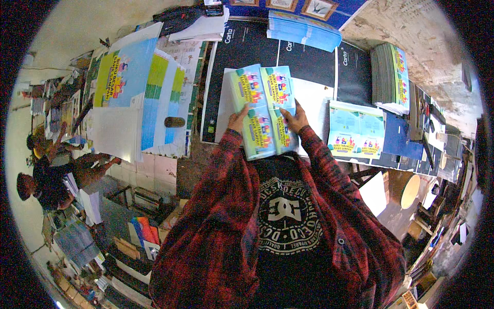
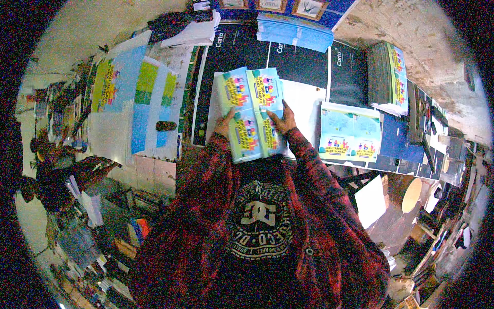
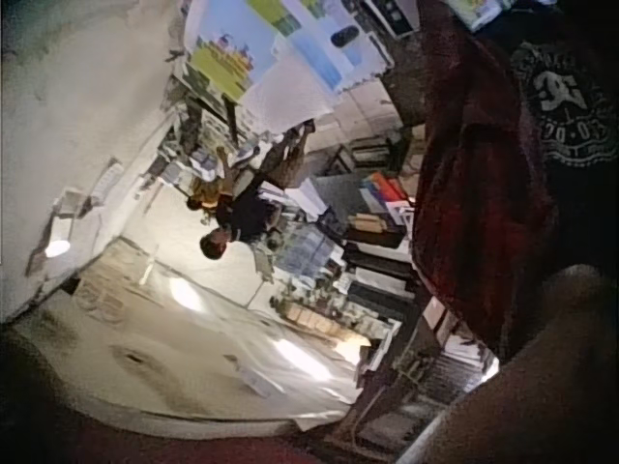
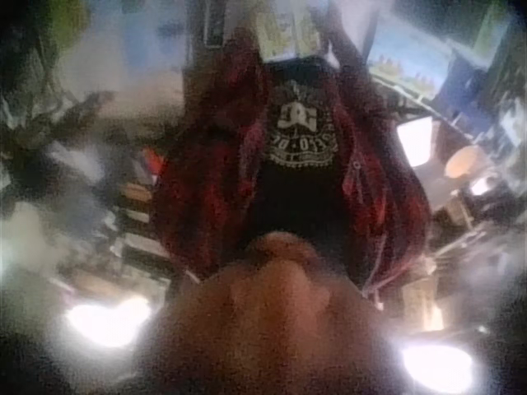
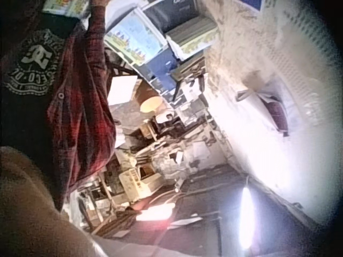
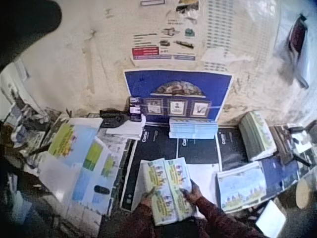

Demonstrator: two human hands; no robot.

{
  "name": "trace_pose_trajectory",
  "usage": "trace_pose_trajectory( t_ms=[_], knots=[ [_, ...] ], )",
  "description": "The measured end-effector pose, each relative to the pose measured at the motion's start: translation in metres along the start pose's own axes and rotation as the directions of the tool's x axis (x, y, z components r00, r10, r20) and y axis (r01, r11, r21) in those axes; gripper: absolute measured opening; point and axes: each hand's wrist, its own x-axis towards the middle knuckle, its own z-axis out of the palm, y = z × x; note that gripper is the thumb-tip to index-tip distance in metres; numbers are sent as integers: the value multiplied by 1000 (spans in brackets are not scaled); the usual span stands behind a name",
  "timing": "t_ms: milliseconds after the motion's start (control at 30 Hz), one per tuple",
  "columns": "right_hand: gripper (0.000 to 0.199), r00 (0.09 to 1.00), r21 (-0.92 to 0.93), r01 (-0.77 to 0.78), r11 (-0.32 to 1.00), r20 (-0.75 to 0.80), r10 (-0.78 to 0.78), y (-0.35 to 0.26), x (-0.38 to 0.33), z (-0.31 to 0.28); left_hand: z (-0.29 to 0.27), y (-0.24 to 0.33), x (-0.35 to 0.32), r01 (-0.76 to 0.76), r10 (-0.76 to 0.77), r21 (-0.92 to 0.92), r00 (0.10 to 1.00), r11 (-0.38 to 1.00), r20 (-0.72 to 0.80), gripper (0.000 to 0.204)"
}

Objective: The person repeatedly picks up stacks of printed paper sheets from a table, aligns them, and places them into a growing pile. The person handles the papers by hand, occasionally adjusting the stack's position. The task involves repetitive handling of identical printed sheets in a cluttered workspace.

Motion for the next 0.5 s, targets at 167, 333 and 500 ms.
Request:
trace_pose_trajectory(
  t_ms=[167, 333, 500],
  knots=[
    [73, 974, -677, 152, 721, -21, -224, 22, -7, 3, -5, 27, -12, 191, -151, -442, 981, 877, 125, 37],
    [69, 995, -125, -94, 988, -49, 89, 3, -2, 6, 32, -2, 17, 60, -61, -96, 998, 994, -9, 39],
    [93, 988, 236, -123, 964, 119, 97, -51, -6, -2, 23, -23, 38, 228, -185, 261, 966, 938, -179, 56]
  ],
)
